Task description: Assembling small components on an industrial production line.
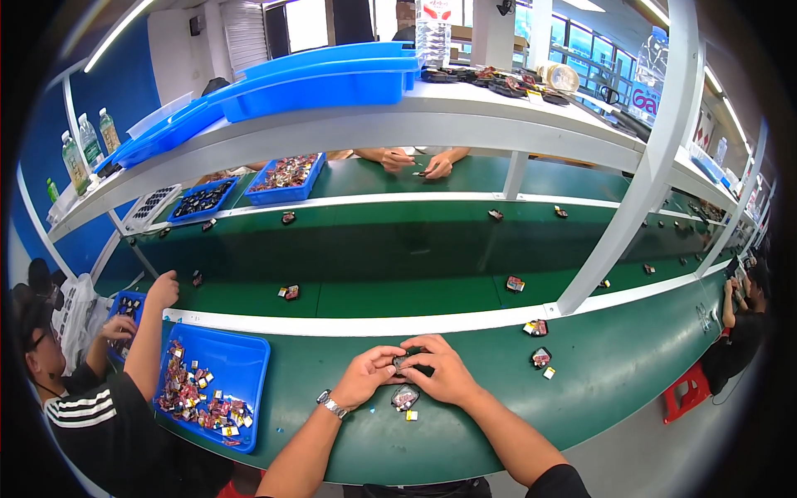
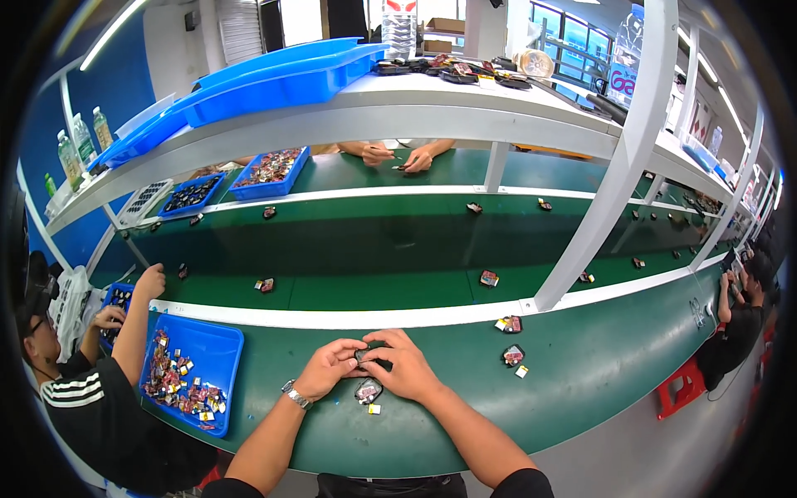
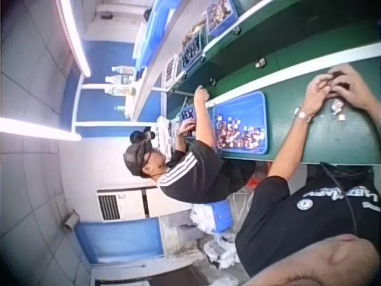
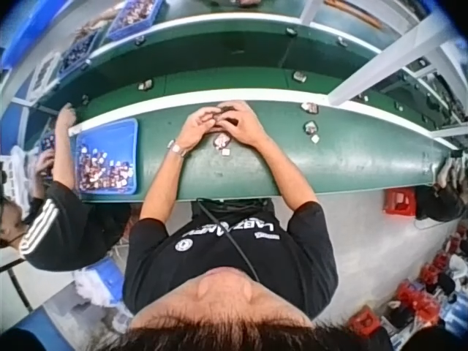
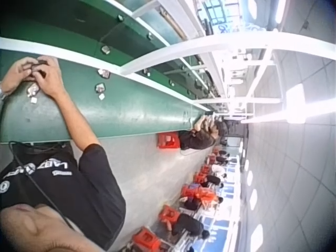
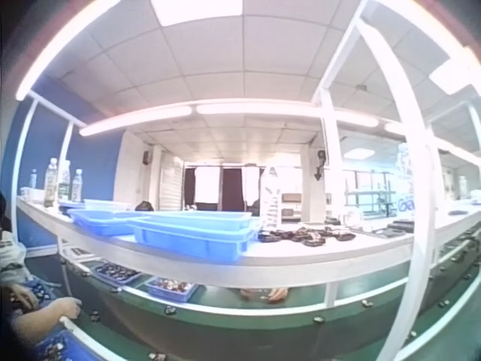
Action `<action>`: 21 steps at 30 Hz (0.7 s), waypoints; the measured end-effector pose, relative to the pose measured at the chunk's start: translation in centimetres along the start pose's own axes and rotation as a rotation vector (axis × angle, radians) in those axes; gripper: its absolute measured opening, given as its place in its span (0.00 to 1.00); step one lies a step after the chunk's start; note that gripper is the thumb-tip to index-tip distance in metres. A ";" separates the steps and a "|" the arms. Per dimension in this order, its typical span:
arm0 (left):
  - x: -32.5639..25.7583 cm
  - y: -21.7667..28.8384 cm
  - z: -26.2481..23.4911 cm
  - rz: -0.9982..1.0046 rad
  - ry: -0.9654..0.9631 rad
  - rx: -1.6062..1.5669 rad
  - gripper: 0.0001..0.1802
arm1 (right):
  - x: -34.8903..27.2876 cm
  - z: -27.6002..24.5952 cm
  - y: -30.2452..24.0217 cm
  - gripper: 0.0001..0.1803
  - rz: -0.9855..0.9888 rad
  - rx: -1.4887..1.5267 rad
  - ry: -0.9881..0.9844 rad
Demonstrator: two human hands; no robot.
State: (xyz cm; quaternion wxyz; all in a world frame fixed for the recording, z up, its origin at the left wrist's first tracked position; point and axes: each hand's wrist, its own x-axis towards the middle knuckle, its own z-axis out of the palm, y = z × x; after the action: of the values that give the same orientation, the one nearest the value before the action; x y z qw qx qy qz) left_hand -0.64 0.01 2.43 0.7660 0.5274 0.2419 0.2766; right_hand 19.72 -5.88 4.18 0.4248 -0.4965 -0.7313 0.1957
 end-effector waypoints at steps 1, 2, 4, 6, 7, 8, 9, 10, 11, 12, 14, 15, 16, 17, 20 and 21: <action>0.0 -0.1 -0.1 0.001 0.005 -0.004 0.19 | 0.0 0.2 -0.1 0.08 0.002 0.001 0.002; 0.1 -0.2 -0.1 0.002 0.010 -0.007 0.19 | -0.1 0.4 -0.2 0.08 -0.010 -0.017 0.021; 0.2 -0.4 -0.2 0.009 0.013 -0.012 0.19 | -0.1 0.8 -0.4 0.08 -0.023 -0.036 0.043; 0.2 -0.4 -0.3 0.017 0.016 -0.017 0.19 | -0.1 1.0 -0.5 0.08 -0.012 -0.045 0.057; 0.2 -0.3 -0.3 0.001 0.016 -0.009 0.19 | -0.1 0.9 -0.5 0.08 -0.011 -0.045 0.061; 0.3 -0.3 -0.4 -0.015 0.016 -0.001 0.19 | -0.1 0.8 -0.4 0.08 -0.033 -0.038 0.046; 0.2 -0.4 -0.4 -0.018 0.016 0.000 0.19 | -0.2 0.9 -0.3 0.08 -0.054 -0.028 0.029; 0.2 -0.5 -0.4 -0.009 0.028 -0.020 0.18 | -0.2 0.9 -0.4 0.08 -0.052 -0.025 0.031; 0.2 -0.6 -0.5 0.000 0.040 -0.041 0.18 | -0.1 1.0 -0.5 0.08 -0.033 -0.025 0.034; 0.2 -0.6 -0.4 -0.002 0.038 -0.039 0.18 | -0.1 1.0 -0.6 0.08 -0.014 -0.028 0.038; 0.2 -0.5 -0.3 -0.004 0.030 -0.046 0.17 | -0.2 1.0 -0.6 0.09 0.006 -0.010 0.042; 0.3 -0.6 -0.4 0.000 0.029 -0.050 0.17 | -0.2 1.0 -0.6 0.09 0.022 0.008 0.042; 0.3 -0.6 -0.4 0.000 0.030 -0.048 0.17 | -0.2 1.0 -0.6 0.09 0.022 0.008 0.043; 0.3 -0.6 -0.4 0.000 0.030 -0.046 0.17 | -0.3 1.1 -0.5 0.09 0.007 -0.004 0.033; 0.3 -0.5 -0.3 -0.012 0.041 -0.029 0.17 | -0.2 0.9 -0.2 0.10 0.014 0.020 0.020; 0.2 -0.5 -0.3 -0.014 0.041 -0.030 0.17 | -0.3 0.9 -0.2 0.11 0.039 0.055 0.016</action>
State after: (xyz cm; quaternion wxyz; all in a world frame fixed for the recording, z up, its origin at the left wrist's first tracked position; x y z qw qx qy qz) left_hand -0.56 0.22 1.85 0.7707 0.5084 0.2572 0.2854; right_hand 18.90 -6.08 3.67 0.4403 -0.5002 -0.7125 0.2197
